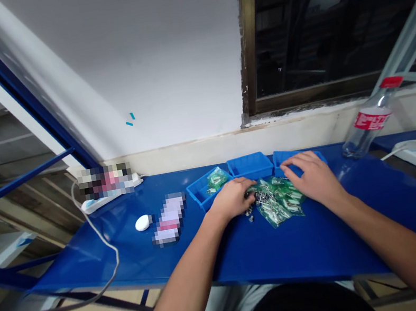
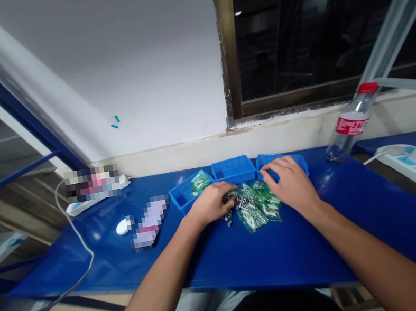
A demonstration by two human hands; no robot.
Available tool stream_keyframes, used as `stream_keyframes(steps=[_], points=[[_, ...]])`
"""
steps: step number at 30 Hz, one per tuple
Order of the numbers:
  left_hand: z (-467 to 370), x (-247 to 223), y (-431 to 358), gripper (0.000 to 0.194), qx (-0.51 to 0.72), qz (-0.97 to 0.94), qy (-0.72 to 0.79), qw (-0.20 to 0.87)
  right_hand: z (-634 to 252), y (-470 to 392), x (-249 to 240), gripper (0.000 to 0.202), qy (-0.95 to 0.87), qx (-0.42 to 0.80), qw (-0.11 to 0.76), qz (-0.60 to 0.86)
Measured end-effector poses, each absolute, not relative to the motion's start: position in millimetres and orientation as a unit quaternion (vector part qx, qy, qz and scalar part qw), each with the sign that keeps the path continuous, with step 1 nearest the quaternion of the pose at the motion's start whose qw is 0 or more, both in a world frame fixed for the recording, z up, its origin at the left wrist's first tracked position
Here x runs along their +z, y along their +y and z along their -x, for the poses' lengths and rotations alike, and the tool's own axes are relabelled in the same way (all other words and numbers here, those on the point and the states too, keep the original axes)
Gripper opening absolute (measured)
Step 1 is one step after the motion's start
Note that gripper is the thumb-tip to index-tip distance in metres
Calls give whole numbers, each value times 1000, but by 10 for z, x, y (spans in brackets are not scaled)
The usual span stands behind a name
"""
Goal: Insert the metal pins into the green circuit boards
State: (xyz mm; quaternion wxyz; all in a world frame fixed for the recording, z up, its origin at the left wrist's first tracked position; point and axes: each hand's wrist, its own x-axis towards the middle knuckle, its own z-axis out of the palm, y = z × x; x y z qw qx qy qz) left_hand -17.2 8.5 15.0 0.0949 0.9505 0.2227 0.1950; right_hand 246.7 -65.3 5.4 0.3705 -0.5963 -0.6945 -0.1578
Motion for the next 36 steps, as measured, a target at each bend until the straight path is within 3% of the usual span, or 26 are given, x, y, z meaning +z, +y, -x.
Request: stream_keyframes(steps=[6,11,16,23,29,36], points=[[176,175,77,32,221,-940,245,88,-2356,-703,101,20,-704,-135,399,571],[165,225,48,34,314,-908,254,110,-2202,-762,135,20,-721,-79,420,546],[125,267,12,27,384,-880,231,157,-2079,-782,119,38,-739,13,429,519],[44,287,-89,27,400,-864,216,218,-2030,-743,60,32,-710,106,457,526],[-9,214,-65,43,426,-818,212,324,-1998,-756,76,28,-645,174,526,526],[-18,212,-66,26,402,-789,265,381,-1984,-731,38,35,-604,263,558,504]])
